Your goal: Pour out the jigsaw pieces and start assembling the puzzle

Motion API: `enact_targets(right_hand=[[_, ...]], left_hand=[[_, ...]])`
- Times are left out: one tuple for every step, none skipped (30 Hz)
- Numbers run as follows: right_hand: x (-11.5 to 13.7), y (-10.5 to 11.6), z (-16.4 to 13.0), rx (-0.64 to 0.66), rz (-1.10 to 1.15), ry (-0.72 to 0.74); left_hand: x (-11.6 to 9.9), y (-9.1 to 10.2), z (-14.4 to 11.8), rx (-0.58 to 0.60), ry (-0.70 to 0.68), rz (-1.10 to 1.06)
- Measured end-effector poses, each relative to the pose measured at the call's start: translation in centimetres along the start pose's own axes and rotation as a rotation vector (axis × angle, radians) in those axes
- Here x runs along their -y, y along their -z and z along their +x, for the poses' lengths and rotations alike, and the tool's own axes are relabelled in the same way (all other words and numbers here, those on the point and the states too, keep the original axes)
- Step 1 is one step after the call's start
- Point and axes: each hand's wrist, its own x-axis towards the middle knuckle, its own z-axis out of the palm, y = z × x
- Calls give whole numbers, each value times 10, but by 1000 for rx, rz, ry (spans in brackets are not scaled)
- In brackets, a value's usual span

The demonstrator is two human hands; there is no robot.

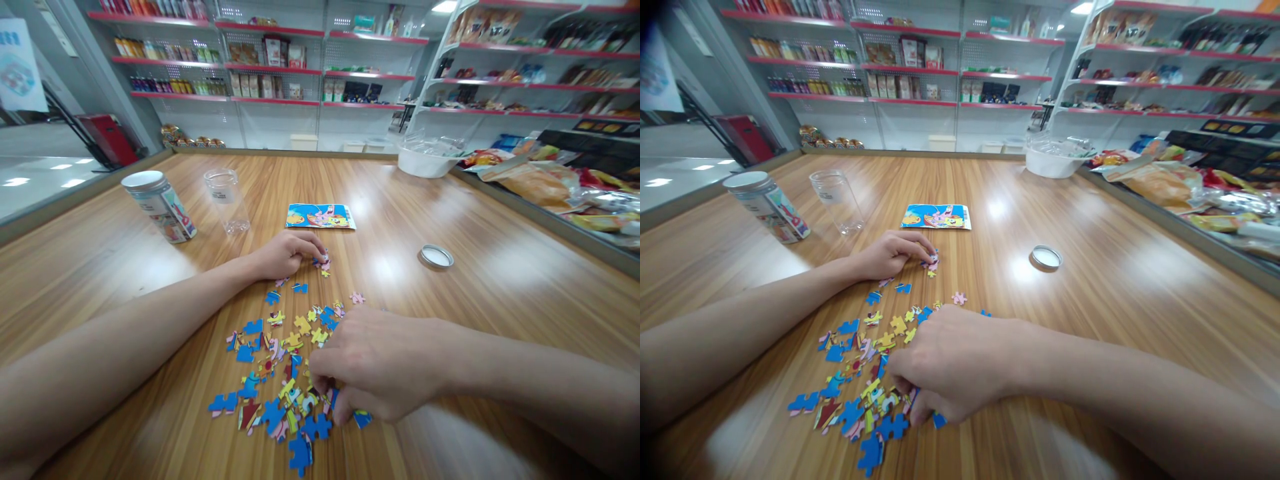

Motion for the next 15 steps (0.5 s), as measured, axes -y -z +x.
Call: enact_targets(right_hand=[[1,0,0,-7,-19,-4],[2,0,0,-9,-37,0],[3,0,-1,-8,-56,9],[4,0,-1,-6,-74,18],[5,0,0,-3,-90,22],[6,0,0,3,-102,20],[6,1,0,8,-104,15],[6,1,0,10,-95,9],[5,0,0,8,-76,7],[5,0,0,-2,-52,15],[4,-1,0,-20,-30,33],[4,-2,-1,-42,-12,57],[4,-2,-1,-57,6,80],[3,-2,-1,-64,30,100],[2,-1,-1,-62,64,115]], left_hand=[[0,0,0,2,3,-2],[0,0,0,4,5,-4],[-1,0,0,4,6,-4],[0,0,1,3,7,-4],[0,0,1,1,7,-3],[0,0,1,0,6,-3],[0,0,1,2,6,-3],[0,0,1,4,2,-2],[0,0,0,4,-2,6],[1,0,0,-2,-5,24],[1,0,-1,-13,-6,48],[1,0,-1,-28,-4,75],[1,0,-2,-41,3,98],[2,-1,-2,-49,15,115],[2,-1,-3,-51,25,122]])
